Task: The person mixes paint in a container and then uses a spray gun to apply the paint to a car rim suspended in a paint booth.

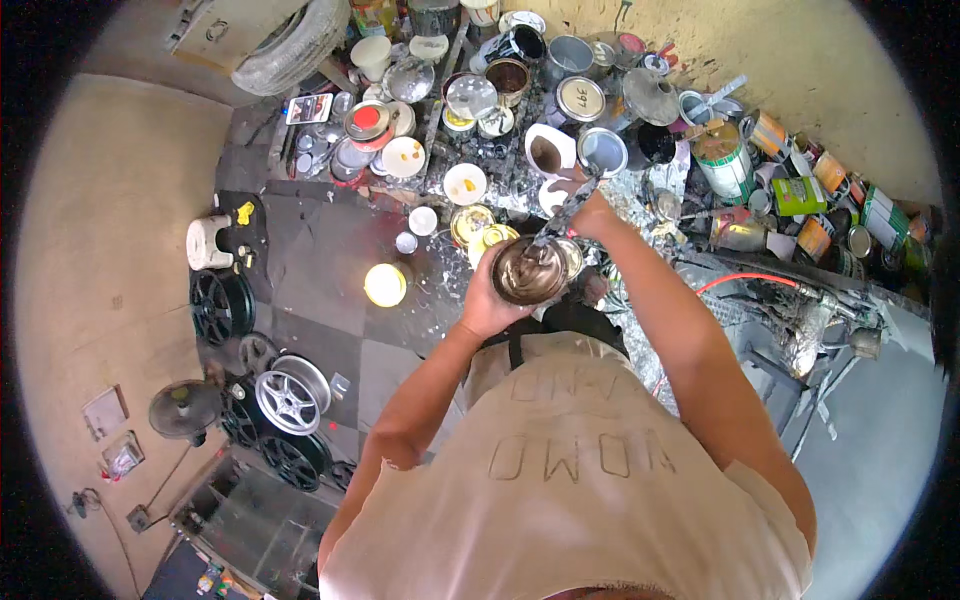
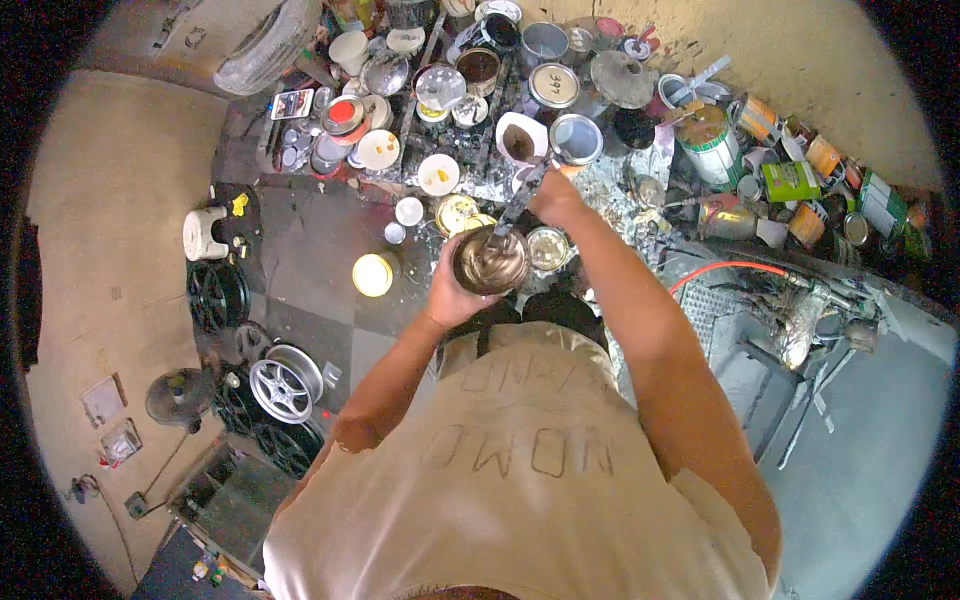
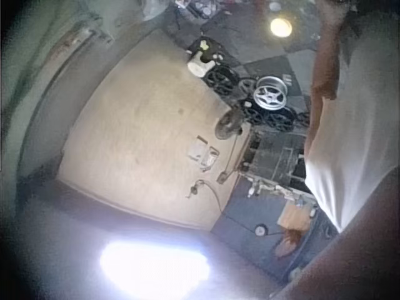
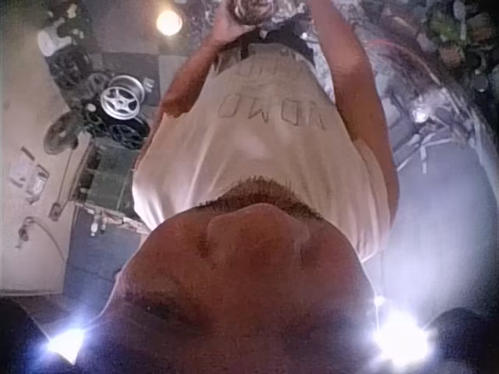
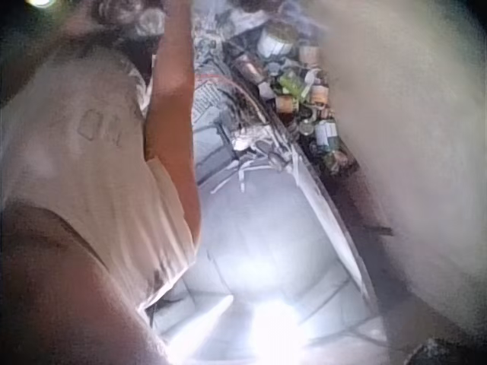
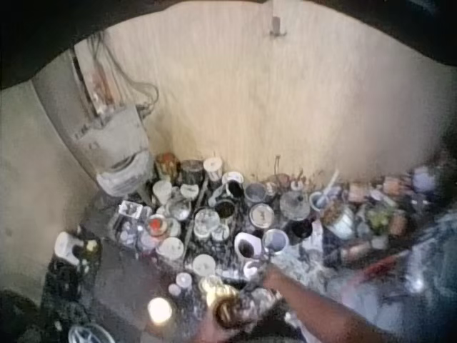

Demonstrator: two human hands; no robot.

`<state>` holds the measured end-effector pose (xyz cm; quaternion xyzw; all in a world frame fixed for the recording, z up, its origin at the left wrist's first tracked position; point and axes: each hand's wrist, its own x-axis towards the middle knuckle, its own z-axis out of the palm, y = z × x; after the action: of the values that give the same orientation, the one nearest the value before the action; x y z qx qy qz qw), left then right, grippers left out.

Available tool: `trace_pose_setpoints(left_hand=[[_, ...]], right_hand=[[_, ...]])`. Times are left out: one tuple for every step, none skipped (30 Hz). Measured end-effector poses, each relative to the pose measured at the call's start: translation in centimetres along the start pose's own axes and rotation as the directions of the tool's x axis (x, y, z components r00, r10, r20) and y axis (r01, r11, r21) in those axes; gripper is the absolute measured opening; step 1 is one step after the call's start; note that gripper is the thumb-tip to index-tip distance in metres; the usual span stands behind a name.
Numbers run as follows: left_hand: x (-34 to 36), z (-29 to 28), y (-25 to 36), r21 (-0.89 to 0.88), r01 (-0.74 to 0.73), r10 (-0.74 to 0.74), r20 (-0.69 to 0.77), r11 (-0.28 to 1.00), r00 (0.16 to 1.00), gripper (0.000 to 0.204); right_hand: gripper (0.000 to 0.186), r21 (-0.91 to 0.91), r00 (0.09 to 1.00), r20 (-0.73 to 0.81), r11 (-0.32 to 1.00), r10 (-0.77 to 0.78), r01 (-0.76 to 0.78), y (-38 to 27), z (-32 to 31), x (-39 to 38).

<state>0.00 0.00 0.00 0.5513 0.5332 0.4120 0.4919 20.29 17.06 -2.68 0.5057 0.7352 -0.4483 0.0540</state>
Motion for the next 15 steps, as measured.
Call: trace_pose_setpoints(left_hand=[[-0.5,-0.1,0.0,-0.008,0.023,-0.023,-0.006,1.0,1.0,0.1],[-0.8,-0.2,0.0,-0.017,0.045,-0.045,-0.01,0.999,0.999,0.1],[-1.2,-0.2,0.0,-0.004,0.049,-0.049,-0.012,0.999,0.999,0.101],[-1.6,-0.4,0.1,0.009,0.056,-0.055,-0.013,0.998,0.998,0.102],[-2.1,-0.6,0.2,0.023,0.065,-0.065,-0.012,0.998,0.998,0.103],[-2.7,-0.6,0.4,0.085,0.067,-0.066,-0.023,0.994,0.998,0.104],[-3.1,-0.6,0.6,0.096,0.07,-0.067,-0.029,0.993,0.997,0.104],[-3.3,-0.7,0.7,0.106,0.062,-0.059,-0.038,0.992,0.998,0.104],[-3.5,-0.7,0.7,0.107,0.039,-0.034,-0.05,0.993,0.998,0.104],[-3.4,-0.7,0.6,0.099,0.042,-0.038,-0.041,0.994,0.998,0.104],[-3.5,-0.6,0.7,0.088,0.055,-0.051,-0.049,0.995,0.998,0.104],[-3.6,-0.3,0.7,0.075,0.065,-0.062,-0.049,0.995,0.997,0.104],[-3.6,0.1,0.7,0.064,0.041,-0.038,-0.042,0.997,0.998,0.104],[-3.3,0.4,0.7,0.169,0.033,-0.025,-0.05,0.985,0.998,0.103],[-3.1,0.6,0.6,0.22,0.052,-0.045,-0.038,0.974,0.998,0.104]], right_hand=[[0.047,-0.163,0.992,-0.118,0.986,-0.048,0.028,0.6,1.6,1.3],[0.043,-0.368,0.963,-0.269,0.927,-0.034,-0.07,1.2,3.2,2.6],[0.047,-0.488,0.981,-0.171,0.873,-0.095,-0.001,2.1,3.3,3.9],[0.052,-0.482,0.976,-0.157,0.874,-0.148,0.055,2.7,3.3,5.1],[0.054,-0.416,0.974,-0.138,0.903,-0.179,0.107,3.2,3.3,5.6],[0.057,-0.304,0.953,-0.222,0.943,-0.207,0.135,3.3,3.2,5.9],[0.059,-0.192,0.919,-0.318,0.965,-0.235,0.18,3.3,2.7,5.5],[0.061,-0.105,0.904,-0.383,0.981,-0.19,0.162,2.7,2.1,5.0],[0.061,-0.011,0.872,-0.432,0.968,-0.231,0.251,2.0,1.2,4.0],[0.062,0.061,0.87,-0.446,0.962,-0.211,0.265,1.4,-0.1,2.3],[0.062,0.13,0.865,-0.463,0.95,-0.196,0.284,0.8,-1.5,-0.1],[0.06,0.269,0.855,-0.488,0.901,-0.178,0.341,0.1,-2.5,-3.0],[0.057,0.099,0.825,-0.529,0.951,-0.2,0.294,-0.6,-3.5,-5.8],[0.058,0.221,0.845,-0.524,0.941,-0.107,0.256,-1.0,-4.3,-8.9],[0.058,0.298,0.818,-0.564,0.898,-0.107,0.323,-1.0,-5.0,-12.2]])
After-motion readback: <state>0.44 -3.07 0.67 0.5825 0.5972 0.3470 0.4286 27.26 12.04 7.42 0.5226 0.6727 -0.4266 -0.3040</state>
